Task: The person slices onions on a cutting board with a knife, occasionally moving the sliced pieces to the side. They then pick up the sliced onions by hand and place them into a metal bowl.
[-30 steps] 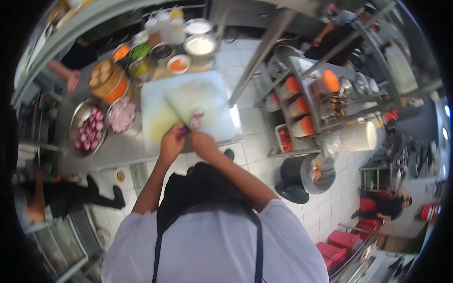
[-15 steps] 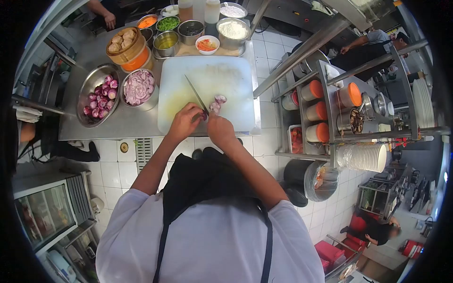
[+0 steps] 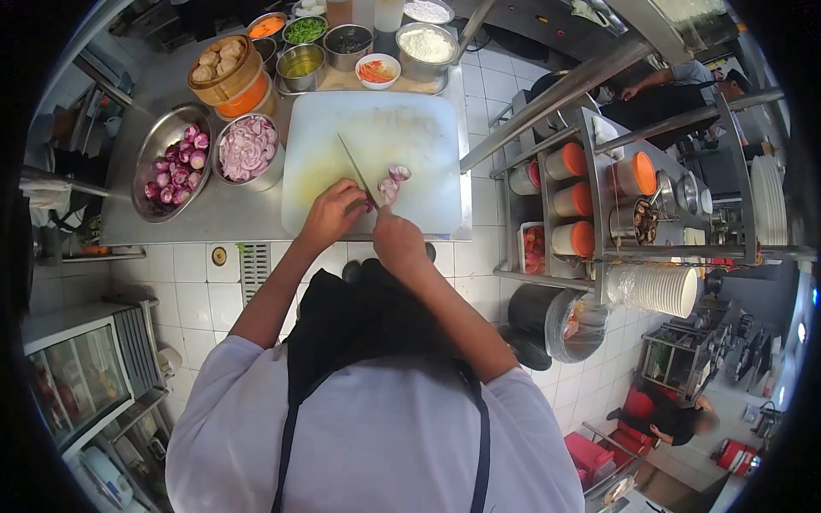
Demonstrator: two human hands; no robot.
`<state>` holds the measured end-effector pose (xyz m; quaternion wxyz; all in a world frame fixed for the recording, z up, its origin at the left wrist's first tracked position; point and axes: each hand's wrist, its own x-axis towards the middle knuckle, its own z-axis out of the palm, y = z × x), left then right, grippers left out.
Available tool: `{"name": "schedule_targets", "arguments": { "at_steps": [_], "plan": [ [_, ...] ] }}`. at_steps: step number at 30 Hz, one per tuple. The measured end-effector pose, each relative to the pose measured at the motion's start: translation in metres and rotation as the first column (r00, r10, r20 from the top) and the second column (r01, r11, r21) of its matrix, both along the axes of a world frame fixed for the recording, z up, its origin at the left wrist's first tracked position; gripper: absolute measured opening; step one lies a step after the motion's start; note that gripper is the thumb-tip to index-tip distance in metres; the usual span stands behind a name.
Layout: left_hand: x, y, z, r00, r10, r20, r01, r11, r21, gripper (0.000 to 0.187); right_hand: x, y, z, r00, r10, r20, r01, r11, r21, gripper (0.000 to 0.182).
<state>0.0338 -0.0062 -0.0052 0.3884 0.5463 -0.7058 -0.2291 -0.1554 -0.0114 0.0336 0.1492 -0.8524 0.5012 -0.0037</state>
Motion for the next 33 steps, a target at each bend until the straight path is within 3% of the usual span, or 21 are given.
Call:
{"name": "schedule_targets", "arguments": {
  "at_steps": [2,8,14,19,23,29,33],
  "plan": [
    [0.001,-0.002,-0.003,1.0,-0.014,0.003,0.014,1.0,0.0,0.021,0.003,-0.009,-0.034,0.999,0.02,0.04,-0.017,0.997,-0.072,0.014],
    [0.0,-0.002,0.002,1.0,-0.021,-0.015,0.021,1.0,-0.004,0.02,0.001,-0.016,0.016,0.997,0.041,0.063,-0.04,0.999,-0.013,0.012],
    [0.0,-0.001,-0.006,0.999,0.007,-0.047,-0.009,1.0,-0.027,0.017,0.009,-0.021,-0.034,0.998,-0.005,0.07,0.005,1.0,0.001,0.014],
    [0.001,-0.001,-0.008,0.999,0.009,-0.031,-0.008,1.0,0.029,0.016,0.007,-0.015,0.008,0.999,-0.005,0.047,0.002,0.998,0.064,0.016],
    [0.002,-0.001,-0.009,0.998,0.01,-0.066,-0.009,1.0,0.02,0.015,0.016,-0.014,-0.033,0.994,-0.055,0.097,0.051,0.998,0.044,0.02],
    [0.003,-0.001,-0.011,0.998,0.0,-0.065,0.0,1.0,-0.003,0.013,0.008,-0.024,0.018,0.998,0.013,0.057,-0.02,0.992,0.127,0.026],
    [0.002,-0.001,-0.013,0.996,0.035,-0.08,-0.037,0.999,-0.027,0.012,0.013,-0.013,-0.007,0.999,-0.014,0.032,0.011,0.995,0.095,0.023]
  ]
}}
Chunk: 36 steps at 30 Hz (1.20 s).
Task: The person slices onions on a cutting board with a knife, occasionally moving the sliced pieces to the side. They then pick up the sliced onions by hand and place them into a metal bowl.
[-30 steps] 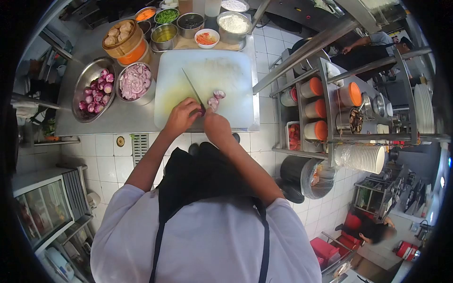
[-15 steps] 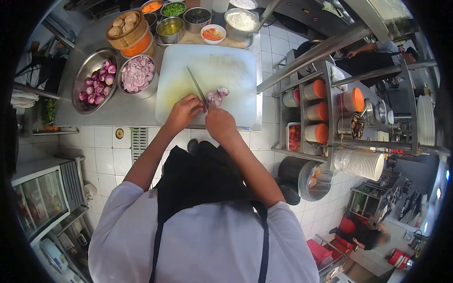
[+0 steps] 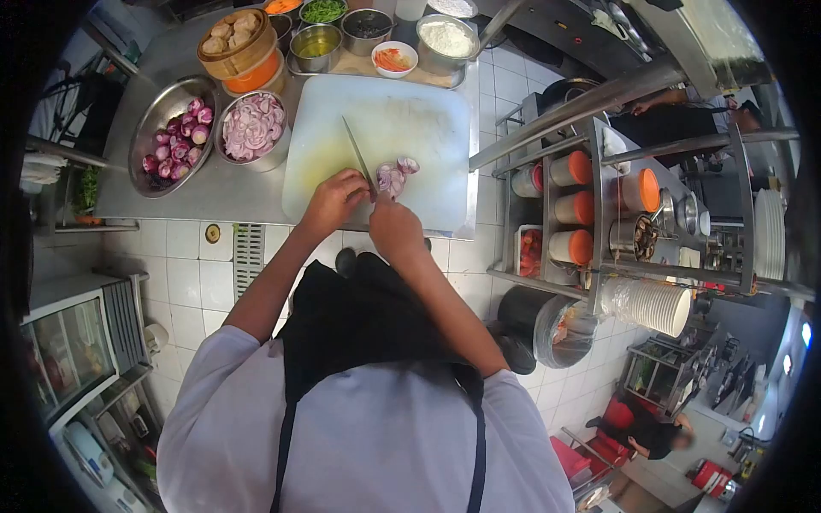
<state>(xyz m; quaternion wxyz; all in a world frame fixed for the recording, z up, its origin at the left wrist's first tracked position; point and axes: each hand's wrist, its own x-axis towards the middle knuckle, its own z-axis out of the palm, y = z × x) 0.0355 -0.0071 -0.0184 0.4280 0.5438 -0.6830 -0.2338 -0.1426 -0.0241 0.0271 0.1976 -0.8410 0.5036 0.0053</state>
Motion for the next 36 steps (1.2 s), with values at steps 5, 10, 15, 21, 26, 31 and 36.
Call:
{"name": "schedule_targets", "arguments": {
  "at_steps": [5,10,15,21,26,31,36],
  "plan": [
    [0.0,0.0,-0.006,1.0,0.021,-0.005,-0.021,1.0,-0.017,0.013,0.0,-0.013,-0.026,0.994,0.006,0.113,0.0,0.999,-0.055,0.022],
    [0.0,0.001,-0.007,0.999,0.02,-0.028,-0.021,1.0,-0.021,0.014,-0.003,-0.02,0.006,0.999,0.018,0.04,-0.019,1.0,0.024,0.024],
    [-0.001,0.002,-0.008,0.999,0.028,-0.014,-0.029,0.999,-0.038,0.014,-0.001,-0.015,0.033,1.0,-0.001,-0.018,0.003,0.99,0.138,0.025],
    [-0.002,0.003,-0.005,0.999,0.04,-0.028,-0.041,0.998,-0.052,0.009,-0.001,-0.012,0.034,1.0,-0.002,-0.02,0.005,0.988,0.156,0.026],
    [-0.001,0.002,-0.009,0.999,0.042,0.003,-0.042,0.997,-0.061,0.013,-0.003,-0.007,0.028,1.0,-0.004,0.011,0.002,0.992,0.126,0.025],
    [-0.001,0.002,-0.01,0.999,0.041,0.027,-0.04,0.998,-0.054,0.014,-0.001,-0.004,0.029,0.999,-0.015,0.034,0.012,0.995,0.104,0.024],
    [0.0,0.002,-0.01,0.999,0.031,0.022,-0.029,0.998,-0.05,0.015,-0.001,-0.008,0.008,0.999,0.043,0.023,-0.044,0.998,0.049,0.022]
  ]
}}
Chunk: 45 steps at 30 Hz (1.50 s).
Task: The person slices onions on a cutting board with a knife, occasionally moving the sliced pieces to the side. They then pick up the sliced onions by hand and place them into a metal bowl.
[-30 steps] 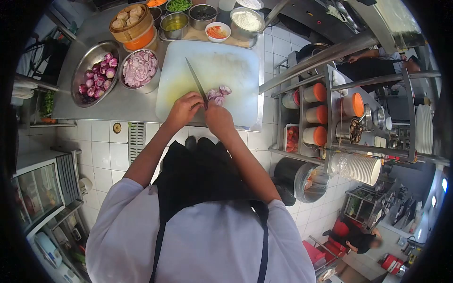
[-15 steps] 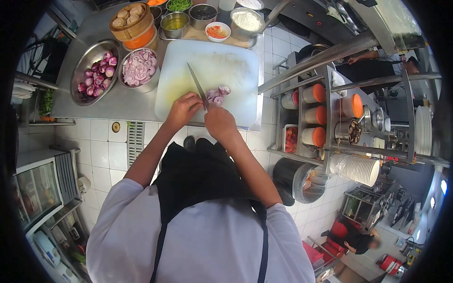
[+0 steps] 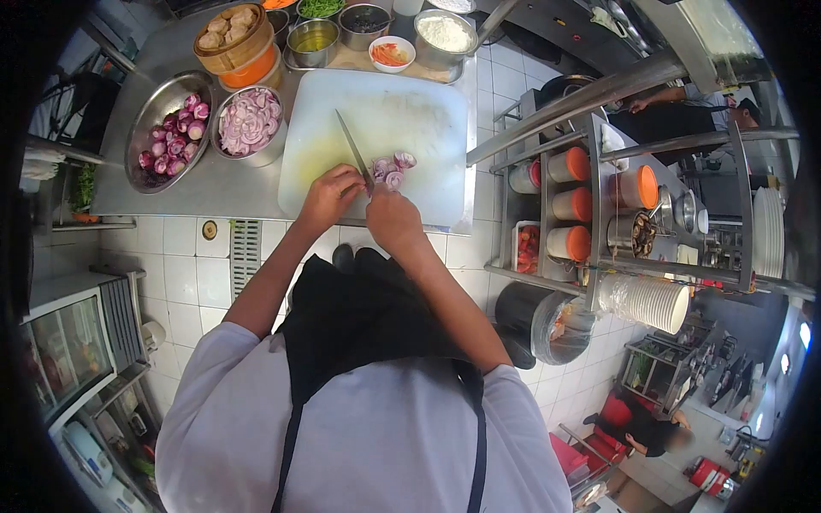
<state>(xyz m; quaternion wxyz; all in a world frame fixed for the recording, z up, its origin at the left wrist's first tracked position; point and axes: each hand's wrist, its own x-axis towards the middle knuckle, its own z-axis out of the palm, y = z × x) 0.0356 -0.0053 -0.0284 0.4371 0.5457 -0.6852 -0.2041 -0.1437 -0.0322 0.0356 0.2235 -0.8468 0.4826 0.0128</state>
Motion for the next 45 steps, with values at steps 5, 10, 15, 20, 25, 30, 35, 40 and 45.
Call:
{"name": "schedule_targets", "arguments": {
  "at_steps": [5,10,15,20,25,30,35,40,45],
  "plan": [
    [0.001,0.0,-0.002,1.0,-0.01,0.007,0.01,1.0,-0.006,0.014,0.001,-0.001,-0.014,1.0,0.03,0.002,-0.03,0.999,-0.045,0.02],
    [0.002,0.0,-0.002,1.0,-0.016,-0.006,0.016,1.0,0.001,0.013,0.003,0.001,-0.008,0.999,-0.019,0.029,0.02,0.998,-0.056,0.018],
    [-0.001,-0.005,-0.016,1.0,0.007,0.011,-0.006,0.995,-0.095,0.013,0.004,0.004,-0.094,0.998,0.06,-0.023,-0.064,0.954,-0.292,0.014],
    [-0.009,0.001,0.003,1.0,0.004,-0.011,-0.004,0.997,-0.082,0.013,0.004,0.008,-0.081,0.993,-0.079,0.085,0.097,0.97,-0.225,0.024],
    [-0.009,0.004,0.004,1.0,0.013,-0.006,-0.013,0.998,-0.054,0.016,-0.003,0.007,-0.058,0.969,-0.073,0.235,0.11,0.982,-0.152,0.024],
    [-0.009,0.005,0.004,1.0,0.002,-0.001,-0.002,0.998,-0.057,0.018,-0.01,-0.005,-0.064,0.955,-0.12,0.271,0.125,0.992,-0.002,0.027],
    [-0.009,0.006,0.005,1.0,0.001,0.022,0.0,0.998,-0.062,0.021,-0.017,-0.002,-0.051,0.977,-0.013,0.213,0.058,0.977,-0.205,0.024],
    [-0.01,0.002,-0.001,0.995,-0.016,0.099,0.024,0.997,-0.079,0.021,-0.014,-0.002,-0.051,0.984,-0.037,0.177,0.092,0.946,-0.311,0.024],
    [-0.009,0.007,-0.01,0.998,0.042,0.053,-0.038,0.997,-0.073,0.024,-0.019,-0.01,-0.059,0.96,-0.043,0.275,0.094,0.98,-0.173,0.028]
  ]
}}
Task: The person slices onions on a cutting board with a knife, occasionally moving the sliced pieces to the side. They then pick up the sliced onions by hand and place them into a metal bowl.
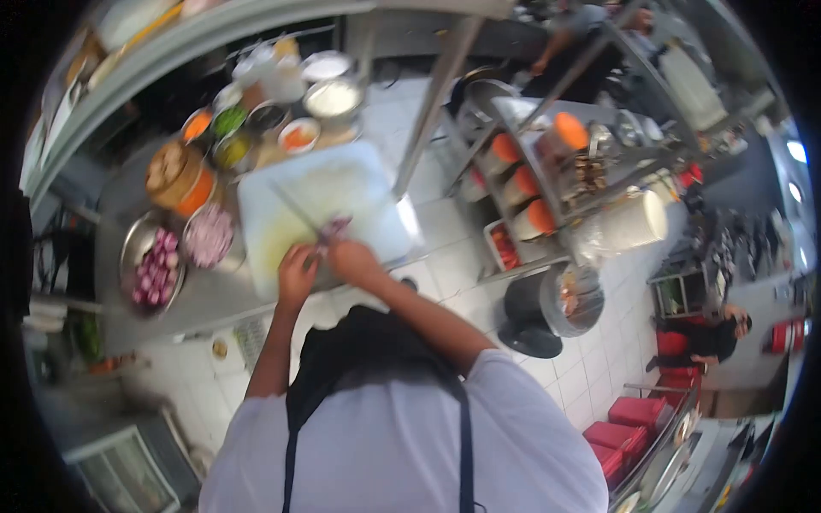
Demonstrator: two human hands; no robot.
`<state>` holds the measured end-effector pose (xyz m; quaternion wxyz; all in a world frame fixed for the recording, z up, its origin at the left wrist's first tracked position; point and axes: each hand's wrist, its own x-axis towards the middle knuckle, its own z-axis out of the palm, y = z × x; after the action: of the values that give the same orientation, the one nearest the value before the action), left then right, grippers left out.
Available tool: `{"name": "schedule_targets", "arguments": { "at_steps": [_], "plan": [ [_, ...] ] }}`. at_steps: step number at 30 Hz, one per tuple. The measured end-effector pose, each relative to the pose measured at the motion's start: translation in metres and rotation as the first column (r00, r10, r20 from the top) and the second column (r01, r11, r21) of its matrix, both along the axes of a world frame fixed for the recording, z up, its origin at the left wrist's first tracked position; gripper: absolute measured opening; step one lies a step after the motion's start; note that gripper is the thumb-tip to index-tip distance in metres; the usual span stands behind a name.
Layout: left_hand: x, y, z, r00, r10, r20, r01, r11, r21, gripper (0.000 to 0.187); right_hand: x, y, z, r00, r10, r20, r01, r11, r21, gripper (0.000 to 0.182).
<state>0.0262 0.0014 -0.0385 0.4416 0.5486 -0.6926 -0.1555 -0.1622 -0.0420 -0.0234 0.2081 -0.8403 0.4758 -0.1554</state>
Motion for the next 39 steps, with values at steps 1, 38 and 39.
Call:
{"name": "schedule_targets", "arguments": {
  "at_steps": [1,38,39],
  "plan": [
    [-0.001,-0.001,0.001,1.0,0.013,-0.029,-0.013,1.0,-0.012,0.024,0.0,0.002,0.018,0.999,-0.041,0.032,0.04,0.999,0.015,0.028],
    [-0.025,-0.108,0.08,0.995,-0.088,0.039,0.084,0.992,0.095,0.017,-0.044,0.005,0.008,0.999,0.037,-0.031,-0.03,0.98,0.199,0.026],
    [-0.016,-0.099,0.094,0.999,-0.046,-0.02,0.047,0.997,0.054,0.017,-0.045,0.003,0.018,0.999,-0.002,-0.034,0.009,0.977,0.213,0.025]
  ]
}}
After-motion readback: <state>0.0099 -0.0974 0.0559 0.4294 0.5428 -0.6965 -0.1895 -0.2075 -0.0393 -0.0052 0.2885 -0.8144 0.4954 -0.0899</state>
